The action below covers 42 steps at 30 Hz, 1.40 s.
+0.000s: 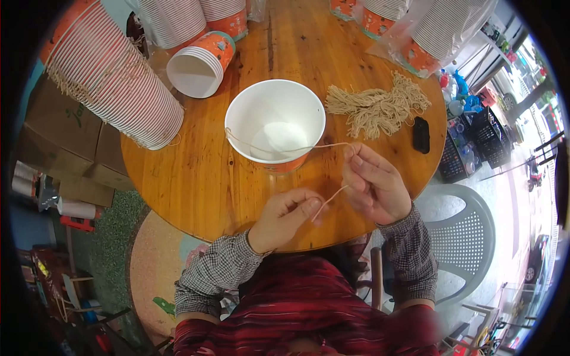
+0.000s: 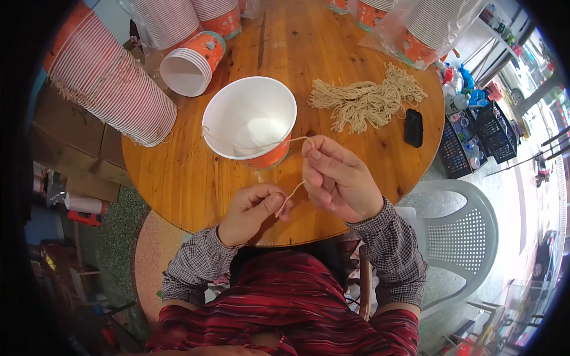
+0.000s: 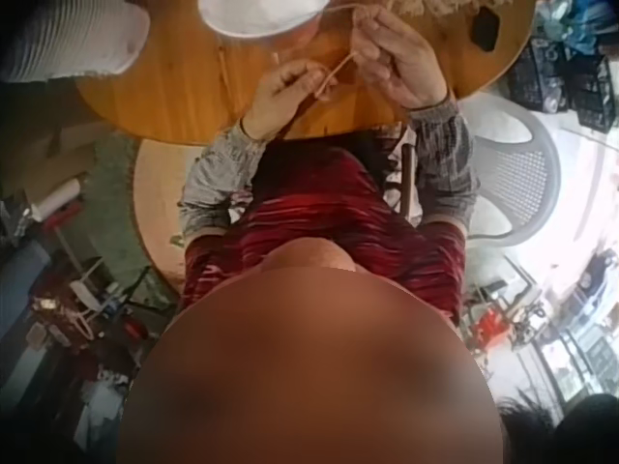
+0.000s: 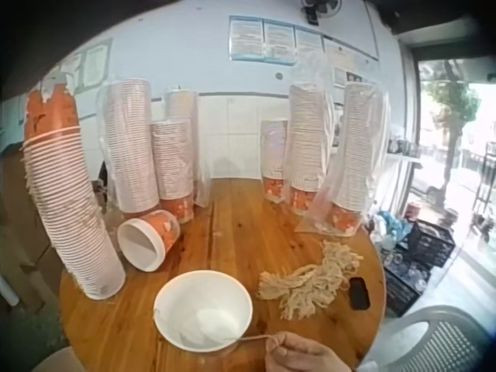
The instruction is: Attaching string handles to decorative paper buckets at a workbench.
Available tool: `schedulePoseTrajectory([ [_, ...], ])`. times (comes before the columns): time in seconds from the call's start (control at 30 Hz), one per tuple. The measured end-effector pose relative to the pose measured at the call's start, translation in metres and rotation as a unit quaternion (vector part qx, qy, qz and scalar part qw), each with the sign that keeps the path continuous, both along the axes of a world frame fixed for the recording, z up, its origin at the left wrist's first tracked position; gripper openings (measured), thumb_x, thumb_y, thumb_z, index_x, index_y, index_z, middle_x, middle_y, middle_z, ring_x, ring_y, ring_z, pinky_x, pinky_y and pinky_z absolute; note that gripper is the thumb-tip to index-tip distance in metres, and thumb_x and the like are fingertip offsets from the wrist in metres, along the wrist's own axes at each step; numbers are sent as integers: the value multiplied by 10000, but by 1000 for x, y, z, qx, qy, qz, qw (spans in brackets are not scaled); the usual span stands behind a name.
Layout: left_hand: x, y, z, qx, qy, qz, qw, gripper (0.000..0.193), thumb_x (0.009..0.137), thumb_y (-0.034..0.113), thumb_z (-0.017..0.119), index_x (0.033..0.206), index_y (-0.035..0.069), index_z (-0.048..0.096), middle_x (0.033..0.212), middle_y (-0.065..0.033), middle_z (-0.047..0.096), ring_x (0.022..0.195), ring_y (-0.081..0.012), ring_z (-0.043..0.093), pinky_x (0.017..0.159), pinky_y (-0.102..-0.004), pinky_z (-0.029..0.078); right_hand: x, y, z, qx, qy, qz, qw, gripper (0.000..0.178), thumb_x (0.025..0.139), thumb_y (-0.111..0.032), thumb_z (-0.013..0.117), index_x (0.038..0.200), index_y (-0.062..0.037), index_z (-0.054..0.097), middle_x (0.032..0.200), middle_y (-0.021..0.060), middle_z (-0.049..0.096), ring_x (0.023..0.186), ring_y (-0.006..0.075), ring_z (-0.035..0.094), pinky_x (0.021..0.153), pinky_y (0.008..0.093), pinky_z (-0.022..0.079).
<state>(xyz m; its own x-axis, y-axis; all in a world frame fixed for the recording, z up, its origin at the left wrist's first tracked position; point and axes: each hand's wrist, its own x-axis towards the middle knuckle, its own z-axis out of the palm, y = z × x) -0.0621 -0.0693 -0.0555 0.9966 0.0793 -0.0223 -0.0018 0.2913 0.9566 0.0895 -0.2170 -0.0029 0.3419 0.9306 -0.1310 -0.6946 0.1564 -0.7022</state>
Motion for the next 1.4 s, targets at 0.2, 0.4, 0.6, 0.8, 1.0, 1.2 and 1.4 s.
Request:
schedulePoseTrajectory([
  [0.2, 1, 4, 2, -106, 64, -39, 992, 303, 1000, 238, 494, 988, -45, 601, 756, -32, 561, 700, -138, 566, 708, -285, 491, -2, -11, -36, -17, 73, -34, 997, 94, 1005, -168, 445, 1034, -88, 485, 703, 0, 485, 497, 92, 410, 427, 217, 323],
  [0.4, 3, 1, 2, -121, 80, -74, 987, 218, 983, 156, 525, 990, -45, 608, 757, -26, 566, 683, -133, 565, 656, -284, 501, -2, -13, -53, -1, 83, -28, 996, 130, 1003, -171, 449, 1091, -84, 490, 766, 27, 548, 510, 101, 456, 437, 220, 359],
  [0.6, 1, 4, 18, 427, -77, 21, 901, 103, 889, 109, 630, 905, 7, 620, 759, -74, 575, 672, -204, 587, 602, -312, 471, -32, -18, -56, -157, -437, -266, 845, 258, 964, -34, 484, 1221, -27, 505, 1100, 127, 600, 632, 105, 599, 536, 233, 496],
  [0.8, -2, 9, 37, 512, -69, 23, 856, 81, 823, 75, 659, 847, 21, 603, 774, -108, 561, 688, -277, 580, 593, -329, 455, -52, -11, -55, -95, -333, -36, 938, 220, 971, -100, 525, 1158, 14, 524, 862, 30, 593, 632, 72, 588, 559, 209, 483],
  [1.0, -6, 19, 30, 417, -36, 21, 908, 121, 889, 133, 628, 906, 15, 613, 758, -59, 557, 682, -170, 555, 612, -275, 433, -43, -11, -52, -114, -440, -90, 886, 115, 929, -94, 602, 951, 18, 612, 780, -6, 575, 686, 59, 498, 619, 205, 418],
  [1.2, -6, 11, 20, 140, 24, 81, 987, 229, 952, 172, 558, 833, -21, 593, 715, -40, 523, 657, -102, 491, 602, -256, 396, -47, -12, -44, -100, -453, -138, 875, 83, 913, -66, 615, 931, 15, 621, 772, -4, 573, 704, 64, 488, 637, 203, 409],
  [1.4, 3, 3, 17, 334, -56, 121, 933, 206, 936, 128, 561, 784, -8, 593, 728, -71, 562, 627, -176, 519, 607, -272, 420, -49, -9, -46, -122, -455, -143, 871, 62, 906, -60, 621, 906, 2, 618, 763, 3, 570, 693, 58, 484, 616, 211, 412],
])
